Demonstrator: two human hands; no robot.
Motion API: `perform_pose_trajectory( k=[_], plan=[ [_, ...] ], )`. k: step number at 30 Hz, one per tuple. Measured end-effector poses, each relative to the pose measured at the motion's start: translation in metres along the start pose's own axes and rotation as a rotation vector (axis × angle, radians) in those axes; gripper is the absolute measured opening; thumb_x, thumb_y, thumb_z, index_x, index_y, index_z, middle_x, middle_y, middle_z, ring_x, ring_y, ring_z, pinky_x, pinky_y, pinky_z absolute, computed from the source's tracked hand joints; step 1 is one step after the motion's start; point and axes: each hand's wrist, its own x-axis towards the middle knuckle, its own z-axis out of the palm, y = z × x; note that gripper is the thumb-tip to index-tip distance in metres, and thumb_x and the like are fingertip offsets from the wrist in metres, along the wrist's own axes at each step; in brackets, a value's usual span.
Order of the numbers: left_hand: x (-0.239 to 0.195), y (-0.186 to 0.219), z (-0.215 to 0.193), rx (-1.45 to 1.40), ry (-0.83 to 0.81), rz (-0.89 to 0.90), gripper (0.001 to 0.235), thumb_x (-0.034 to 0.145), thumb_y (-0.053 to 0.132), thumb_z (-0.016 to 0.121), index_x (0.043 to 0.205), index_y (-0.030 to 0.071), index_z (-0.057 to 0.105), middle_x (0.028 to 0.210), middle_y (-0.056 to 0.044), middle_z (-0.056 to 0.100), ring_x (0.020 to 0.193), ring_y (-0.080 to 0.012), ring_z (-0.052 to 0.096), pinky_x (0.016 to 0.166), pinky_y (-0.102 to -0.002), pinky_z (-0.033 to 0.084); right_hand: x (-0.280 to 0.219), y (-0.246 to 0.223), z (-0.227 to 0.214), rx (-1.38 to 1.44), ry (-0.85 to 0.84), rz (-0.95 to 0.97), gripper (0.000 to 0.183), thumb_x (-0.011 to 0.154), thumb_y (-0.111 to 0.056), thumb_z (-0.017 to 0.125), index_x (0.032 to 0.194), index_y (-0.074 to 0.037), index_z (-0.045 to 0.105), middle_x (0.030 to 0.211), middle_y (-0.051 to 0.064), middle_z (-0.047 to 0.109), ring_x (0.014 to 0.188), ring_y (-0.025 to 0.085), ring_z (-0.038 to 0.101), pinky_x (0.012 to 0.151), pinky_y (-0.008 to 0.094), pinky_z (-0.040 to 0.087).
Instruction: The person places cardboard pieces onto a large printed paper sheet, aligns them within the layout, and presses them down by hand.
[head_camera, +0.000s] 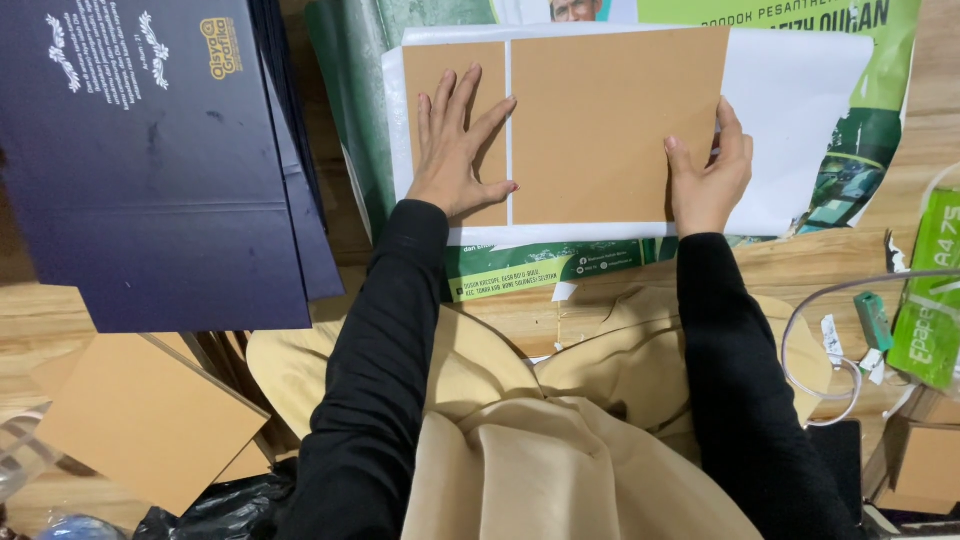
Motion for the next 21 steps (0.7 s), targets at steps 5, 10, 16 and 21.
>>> perform_pose_trajectory(
  k=[5,10,16,21],
  plan=[
    [0.0,-0.001,0.001,0.014,0.014,0.009,0.094,0.059,0.038,0.085,0.138,0.027,0.036,0.147,-0.012,0.005,0.136,-0.0389,0.0,0.107,-0.062,0.001,0.001,0.005,0.001,-0.068,0.007,0.029,0.054,0.076,-0.017,0.072,0.125,-0.013,0.049,0.095,0.01,0.049,0.078,0.021,0.052,0.073,0.032,0.046],
    [0.0,-0.001,0.001,0.012,0.01,0.009,0.094,0.059,0.038,0.086,0.138,0.027,0.036,0.147,-0.012,0.005,0.136,-0.0382,0.0,0.107,-0.062,0.001,0.001,0.01,0.001,-0.065,0.0,0.029,0.055,0.076,-0.018,0.073,0.125,-0.011,0.049,0.096,0.01,0.051,0.08,0.021,0.052,0.074,0.033,0.046],
    [0.0,-0.001,0.002,0.027,-0.005,0.002,0.095,0.059,0.039,0.087,0.137,0.028,0.036,0.147,-0.012,0.004,0.136,-0.0381,0.0,0.107,-0.061,0.001,0.002,0.008,-0.001,-0.079,-0.008,0.021,0.055,0.074,-0.019,0.073,0.124,-0.011,0.051,0.093,0.01,0.051,0.077,0.02,0.051,0.071,0.031,0.046],
    [0.0,-0.002,0.001,0.016,0.0,0.006,0.094,0.059,0.038,0.088,0.137,0.027,0.036,0.147,-0.011,0.005,0.136,-0.038,-0.001,0.107,-0.062,0.001,0.003,0.01,0.0,-0.09,-0.016,0.04,0.055,0.074,-0.02,0.074,0.124,-0.011,0.052,0.09,0.009,0.05,0.076,0.019,0.05,0.072,0.032,0.046]
  ],
)
